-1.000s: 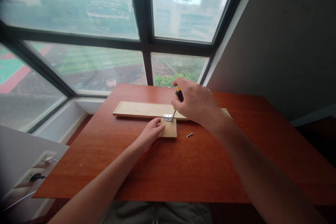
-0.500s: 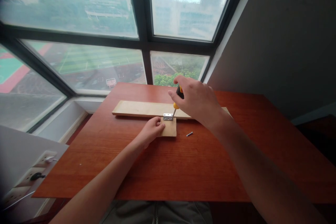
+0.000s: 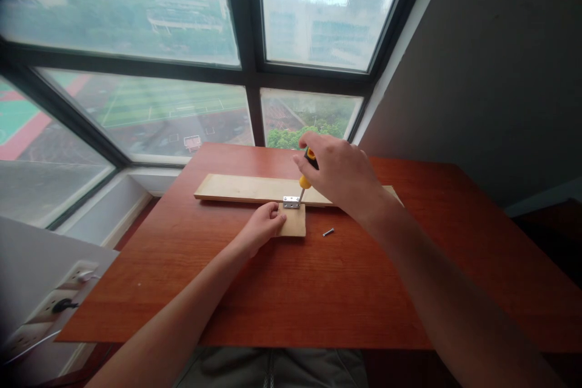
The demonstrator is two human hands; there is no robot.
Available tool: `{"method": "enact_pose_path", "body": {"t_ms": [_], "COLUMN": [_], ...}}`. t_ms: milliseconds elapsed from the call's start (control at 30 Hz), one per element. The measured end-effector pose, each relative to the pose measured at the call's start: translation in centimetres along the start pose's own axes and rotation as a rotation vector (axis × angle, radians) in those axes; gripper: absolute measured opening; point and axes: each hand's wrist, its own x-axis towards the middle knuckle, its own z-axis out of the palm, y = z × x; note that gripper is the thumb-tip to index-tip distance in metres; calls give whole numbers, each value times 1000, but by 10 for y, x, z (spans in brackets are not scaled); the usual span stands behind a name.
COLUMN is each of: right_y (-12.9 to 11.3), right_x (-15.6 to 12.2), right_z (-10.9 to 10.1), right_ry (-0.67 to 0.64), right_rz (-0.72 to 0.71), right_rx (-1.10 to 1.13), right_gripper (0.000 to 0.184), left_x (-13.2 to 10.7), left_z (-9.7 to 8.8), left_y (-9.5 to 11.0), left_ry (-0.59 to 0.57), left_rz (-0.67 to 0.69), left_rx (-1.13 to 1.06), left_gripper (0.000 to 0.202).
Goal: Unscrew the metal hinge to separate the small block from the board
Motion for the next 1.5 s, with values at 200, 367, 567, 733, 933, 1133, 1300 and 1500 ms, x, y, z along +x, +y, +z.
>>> {"method": "enact_pose_path", "body": {"t_ms": [200,367,567,733,933,1133,1300,1500], "right_y": [-1,-2,0,-3,-1,-1,-1,-1], "right_x": [-2,0,0,2,1,1,2,1], "right_z": [-1,1,0,0,1,1,1,0], "right_ry": [-30,8,-32,-6,-16,-5,-7,-11], "right_rz": [-69,17,-50,4,-28,2,-20,-35], "right_rx": [57,-44,47,-31,17,-15,22,28], "right_gripper": [44,26,44,29,47,34,37,39], "left_x": [0,-1,-1,0,0,0,1,0], "left_z": [0,0,0,0,0,0,0,1], "left_y": [0,1,1,1,0,0,-1,0], "left_ry": [6,3,-4,2,-9,-15,-1,-11], "left_rz": [-5,-5,-12,-5,-3,-8,-13,-21], "left_rx": [11,6,-29,-12,7,-6,-24,-57], "left_gripper": [19,18,17,17,17,17,17,19]}}
